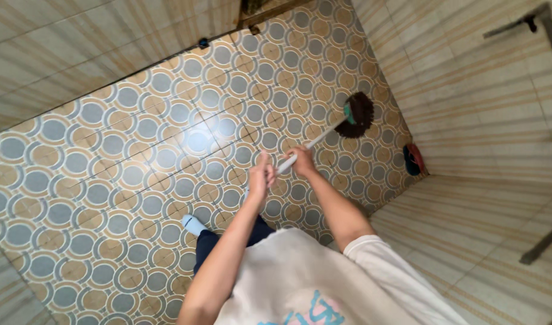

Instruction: The person mops a tiled floor using a mop, moving the tool back and forth across different sections of the tiles.

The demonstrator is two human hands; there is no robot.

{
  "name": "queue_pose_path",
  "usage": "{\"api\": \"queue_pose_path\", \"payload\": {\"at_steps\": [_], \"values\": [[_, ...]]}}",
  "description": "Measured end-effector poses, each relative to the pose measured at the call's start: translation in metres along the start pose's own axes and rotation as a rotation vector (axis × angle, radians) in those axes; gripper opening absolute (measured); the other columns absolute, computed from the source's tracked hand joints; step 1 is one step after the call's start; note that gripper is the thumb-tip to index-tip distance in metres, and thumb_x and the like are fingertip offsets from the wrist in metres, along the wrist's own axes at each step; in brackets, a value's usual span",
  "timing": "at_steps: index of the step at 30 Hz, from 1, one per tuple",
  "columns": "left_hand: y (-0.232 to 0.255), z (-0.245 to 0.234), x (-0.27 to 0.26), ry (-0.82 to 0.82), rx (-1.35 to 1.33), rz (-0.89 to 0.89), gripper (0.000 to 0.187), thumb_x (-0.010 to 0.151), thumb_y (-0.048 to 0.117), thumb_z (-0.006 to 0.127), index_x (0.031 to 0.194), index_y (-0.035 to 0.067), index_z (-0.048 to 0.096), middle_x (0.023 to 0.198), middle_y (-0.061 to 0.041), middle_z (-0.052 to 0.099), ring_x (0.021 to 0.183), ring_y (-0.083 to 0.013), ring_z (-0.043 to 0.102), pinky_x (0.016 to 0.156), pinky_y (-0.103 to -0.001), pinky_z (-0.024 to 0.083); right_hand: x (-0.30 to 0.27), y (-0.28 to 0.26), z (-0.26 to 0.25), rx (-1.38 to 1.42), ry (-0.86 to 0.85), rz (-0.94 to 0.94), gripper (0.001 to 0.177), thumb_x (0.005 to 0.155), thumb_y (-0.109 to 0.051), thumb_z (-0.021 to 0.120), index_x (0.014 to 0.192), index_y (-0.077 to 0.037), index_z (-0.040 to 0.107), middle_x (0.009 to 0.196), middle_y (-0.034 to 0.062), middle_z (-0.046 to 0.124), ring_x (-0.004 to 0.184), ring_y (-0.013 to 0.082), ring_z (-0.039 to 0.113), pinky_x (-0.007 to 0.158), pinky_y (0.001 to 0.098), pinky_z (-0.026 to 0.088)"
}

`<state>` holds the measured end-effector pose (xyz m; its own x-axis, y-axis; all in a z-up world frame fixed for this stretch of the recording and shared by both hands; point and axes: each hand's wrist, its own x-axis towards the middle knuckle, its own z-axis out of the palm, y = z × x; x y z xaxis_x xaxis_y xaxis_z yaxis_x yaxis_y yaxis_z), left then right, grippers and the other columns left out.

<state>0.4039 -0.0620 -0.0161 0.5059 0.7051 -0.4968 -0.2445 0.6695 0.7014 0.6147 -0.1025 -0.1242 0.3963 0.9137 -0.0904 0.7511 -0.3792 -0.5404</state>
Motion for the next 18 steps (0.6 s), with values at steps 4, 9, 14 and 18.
{"api": "queue_pose_path", "payload": {"at_steps": [4, 9, 14, 18], "values": [[0.064, -0.063, -0.042, 0.141, -0.092, 0.098, 0.069, 0.104, 0.052, 0.053, 0.048, 0.016, 0.032, 0.045, 0.003, 0.029, 0.042, -0.0149, 0.031, 0.086, -0.036, 0.052, 0.006, -0.061, 0.060, 0.198, -0.052, -0.089, 0.012, 0.080, -0.025, 0.084, 0.088, -0.016, 0.080, 0.103, 0.0102, 0.069, 0.100, 0.0286, 0.066, 0.092, 0.0396, 0.050], [0.149, -0.145, -0.119, 0.304, -0.173, 0.223, 0.066, 0.106, 0.043, 0.049, 0.048, 0.018, 0.029, 0.042, 0.001, 0.028, 0.042, -0.0181, 0.033, 0.085, -0.039, 0.052, -0.024, -0.178, 0.132, 0.175, -0.146, -0.124, 0.008, 0.085, -0.019, 0.081, 0.091, -0.014, 0.077, 0.100, 0.0069, 0.073, 0.102, 0.0268, 0.067, 0.103, 0.0554, 0.032], [0.219, -0.229, -0.224, 0.447, -0.185, 0.377, 0.068, 0.110, 0.042, 0.050, 0.049, 0.019, 0.029, 0.043, 0.002, 0.025, 0.045, -0.0189, 0.032, 0.088, -0.042, 0.048, -0.073, -0.318, 0.183, 0.412, -0.174, -0.459, 0.020, 0.077, -0.008, 0.079, 0.095, -0.016, 0.078, 0.103, 0.0059, 0.074, 0.109, 0.0278, 0.065, 0.110, 0.0610, 0.021], [0.256, -0.279, -0.326, 0.566, -0.148, 0.569, 0.071, 0.116, 0.042, 0.046, 0.051, 0.018, 0.029, 0.046, 0.000, 0.024, 0.048, -0.0215, 0.033, 0.086, -0.046, 0.046, -0.123, -0.436, 0.197, 0.466, -0.365, -0.564, 0.016, 0.083, -0.012, 0.080, 0.094, -0.023, 0.078, 0.093, 0.0016, 0.075, 0.099, 0.0262, 0.064, 0.104, 0.0401, 0.039]]}}
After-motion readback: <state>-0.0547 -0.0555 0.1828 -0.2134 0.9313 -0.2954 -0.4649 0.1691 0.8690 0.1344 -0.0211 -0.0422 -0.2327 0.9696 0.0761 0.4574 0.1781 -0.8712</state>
